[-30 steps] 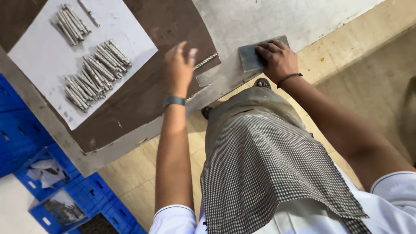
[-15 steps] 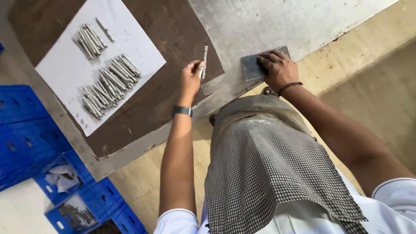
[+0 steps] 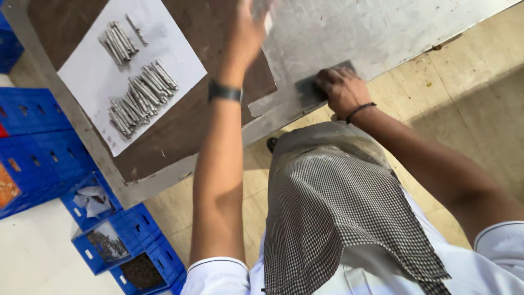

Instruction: The person sands small metal springs on a workbench using a sanding block. They repeatedly pick up springs, rub them against the block, and place them on a white sheet. The person also wipes the workbench surface with the sanding block between batches.

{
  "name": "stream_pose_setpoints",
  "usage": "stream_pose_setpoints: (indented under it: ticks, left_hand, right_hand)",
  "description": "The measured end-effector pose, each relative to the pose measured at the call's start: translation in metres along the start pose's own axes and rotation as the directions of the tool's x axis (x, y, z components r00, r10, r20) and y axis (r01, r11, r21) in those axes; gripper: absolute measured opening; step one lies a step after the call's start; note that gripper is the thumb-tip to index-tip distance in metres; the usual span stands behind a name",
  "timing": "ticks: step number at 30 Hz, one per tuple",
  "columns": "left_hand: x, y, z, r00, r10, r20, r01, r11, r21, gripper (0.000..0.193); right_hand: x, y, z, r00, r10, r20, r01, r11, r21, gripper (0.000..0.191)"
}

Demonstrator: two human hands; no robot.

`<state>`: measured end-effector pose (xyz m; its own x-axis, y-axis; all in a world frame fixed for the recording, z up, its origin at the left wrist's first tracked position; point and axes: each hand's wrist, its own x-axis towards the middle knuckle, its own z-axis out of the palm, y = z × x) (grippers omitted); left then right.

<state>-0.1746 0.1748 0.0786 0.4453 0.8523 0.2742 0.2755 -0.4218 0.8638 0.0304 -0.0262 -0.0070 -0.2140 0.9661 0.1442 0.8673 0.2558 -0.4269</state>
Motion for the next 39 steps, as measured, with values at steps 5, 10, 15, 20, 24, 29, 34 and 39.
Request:
stream_pose_setpoints:
  ticks: [5,10,15,20,24,29,34,39]
  left_hand:
    - [-0.150,0.047,0.027,0.737,-0.483,0.472,0.159,0.803,0.575,0.098]
    - [-0.204,0.028,0.076,0.939,-0.325,0.109,0.170,0.717,0.676,0.066]
    - [-0.209,-0.003,0.086,0.960,-0.279,-0.004,0.187,0.631,0.753,0.046]
    - [-0.228,-0.016,0.074,0.973,-0.230,-0.012,0.164,0.655,0.738,0.044]
    - [-0.229,-0.017,0.062,0.967,-0.255,-0.003,0.179,0.671,0.720,0.043]
    - [-0.229,-0.019,0.053,0.972,-0.235,0.006,0.164,0.695,0.700,0.042]
    - [-0.222,-0.029,0.057,0.978,-0.210,0.002,0.145,0.684,0.715,0.042]
    - [-0.210,-0.040,0.052,0.994,-0.102,-0.038,0.100,0.705,0.702,0.042]
  right_hand:
    - [0.015,-0.025,0.017,0.986,-0.133,0.096,0.141,0.987,-0.083,0.035]
    - [0.027,-0.030,0.026,0.974,-0.150,0.172,0.173,0.977,-0.126,0.034]
    - [0.030,-0.036,0.021,0.965,-0.138,0.225,0.164,0.981,-0.103,0.038]
    - [0.029,-0.057,0.027,0.967,-0.175,0.186,0.200,0.971,-0.129,0.037]
    - [0.029,-0.067,0.036,0.973,-0.166,0.161,0.188,0.974,-0.128,0.039]
    - [0.027,-0.073,0.045,0.984,-0.125,0.129,0.144,0.978,-0.154,0.037]
    - [0.035,-0.077,0.044,0.992,-0.103,0.067,0.115,0.974,-0.194,0.034]
    - [0.053,-0.080,0.039,0.994,-0.090,0.057,0.098,0.980,-0.173,0.030]
